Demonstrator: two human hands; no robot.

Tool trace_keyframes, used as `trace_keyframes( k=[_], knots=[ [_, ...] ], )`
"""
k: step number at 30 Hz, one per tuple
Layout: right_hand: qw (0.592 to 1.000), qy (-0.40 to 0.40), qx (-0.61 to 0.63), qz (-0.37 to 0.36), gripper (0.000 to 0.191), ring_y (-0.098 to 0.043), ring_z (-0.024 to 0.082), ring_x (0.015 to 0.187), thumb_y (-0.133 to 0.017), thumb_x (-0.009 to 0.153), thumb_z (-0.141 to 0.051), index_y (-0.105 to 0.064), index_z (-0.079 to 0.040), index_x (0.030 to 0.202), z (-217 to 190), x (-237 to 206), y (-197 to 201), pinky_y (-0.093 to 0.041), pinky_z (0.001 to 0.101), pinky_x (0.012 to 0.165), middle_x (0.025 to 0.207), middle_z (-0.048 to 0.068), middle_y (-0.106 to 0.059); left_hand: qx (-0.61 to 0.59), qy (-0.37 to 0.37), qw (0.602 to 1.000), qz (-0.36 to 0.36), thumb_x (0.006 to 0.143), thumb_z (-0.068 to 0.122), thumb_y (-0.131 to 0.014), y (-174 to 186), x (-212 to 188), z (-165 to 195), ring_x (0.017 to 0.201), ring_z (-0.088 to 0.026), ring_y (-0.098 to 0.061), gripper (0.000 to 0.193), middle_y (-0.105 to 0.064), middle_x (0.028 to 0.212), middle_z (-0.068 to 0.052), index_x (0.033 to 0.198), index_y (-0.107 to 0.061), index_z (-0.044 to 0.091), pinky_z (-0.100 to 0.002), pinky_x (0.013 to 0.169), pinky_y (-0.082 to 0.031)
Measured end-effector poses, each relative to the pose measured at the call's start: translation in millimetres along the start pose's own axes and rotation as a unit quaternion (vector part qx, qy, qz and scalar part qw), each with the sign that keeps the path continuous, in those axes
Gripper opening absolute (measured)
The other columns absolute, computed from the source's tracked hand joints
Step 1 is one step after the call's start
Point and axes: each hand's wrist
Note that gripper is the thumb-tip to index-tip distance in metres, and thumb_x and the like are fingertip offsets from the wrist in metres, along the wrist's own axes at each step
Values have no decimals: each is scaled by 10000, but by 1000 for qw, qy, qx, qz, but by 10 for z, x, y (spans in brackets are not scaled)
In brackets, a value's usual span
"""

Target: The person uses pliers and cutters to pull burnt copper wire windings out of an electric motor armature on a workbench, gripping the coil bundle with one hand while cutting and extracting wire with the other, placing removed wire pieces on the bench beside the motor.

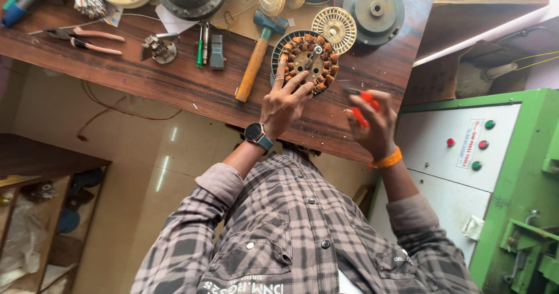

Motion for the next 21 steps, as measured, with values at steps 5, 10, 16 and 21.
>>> trace_keyframes(
  k=[5, 10, 16, 21],
  knots=[
    [983, -133, -25, -121, 551, -622, 202, 850, -792, 940, -225, -606, -218, 1458, 86, 70, 24, -551, 375, 713, 1073, 89, -615, -20, 4, 1000, -6, 875, 86, -784, -109, -52, -86, 1454, -459, -414, 264, -667, 1396, 18, 1098, -742, 221, -412, 975, -611],
    [722, -454, 521, 28, 412, -668, 130, 899, -509, 989, -389, -484, -250, 1376, 131, -400, 27, -621, 318, 710, 976, 43, -647, -89, 7, 996, -1, 914, 119, -786, -75, -49, -236, 1521, -404, -363, 239, -665, 1411, 59, 1102, -734, 256, -411, 1043, -596],
    [758, -428, 491, 39, 443, -414, 40, 615, -418, 1170, -399, -604, -4, 1243, -220, -645, -344, -359, 215, 517, 786, -17, -488, -9, 35, 998, 55, 867, 130, -755, 197, -132, 200, 1356, -329, -447, 277, -665, 1333, -100, 1139, -723, 173, -436, 1015, -522],
    [784, -341, 502, 131, 428, -366, 11, 544, -454, 1122, -417, -552, -38, 1295, -634, -471, -354, -317, 202, 462, 723, -62, -448, -391, 173, 883, -195, 1022, 271, -638, 201, -269, 350, 1064, -188, -680, 251, -716, 1141, -38, 1186, -694, 91, -339, 947, -557]
  ],
)
Point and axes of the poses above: each hand's wrist, its own x-axis towards the middle knuckle, its own y-axis out of the back of the hand, z = x × y
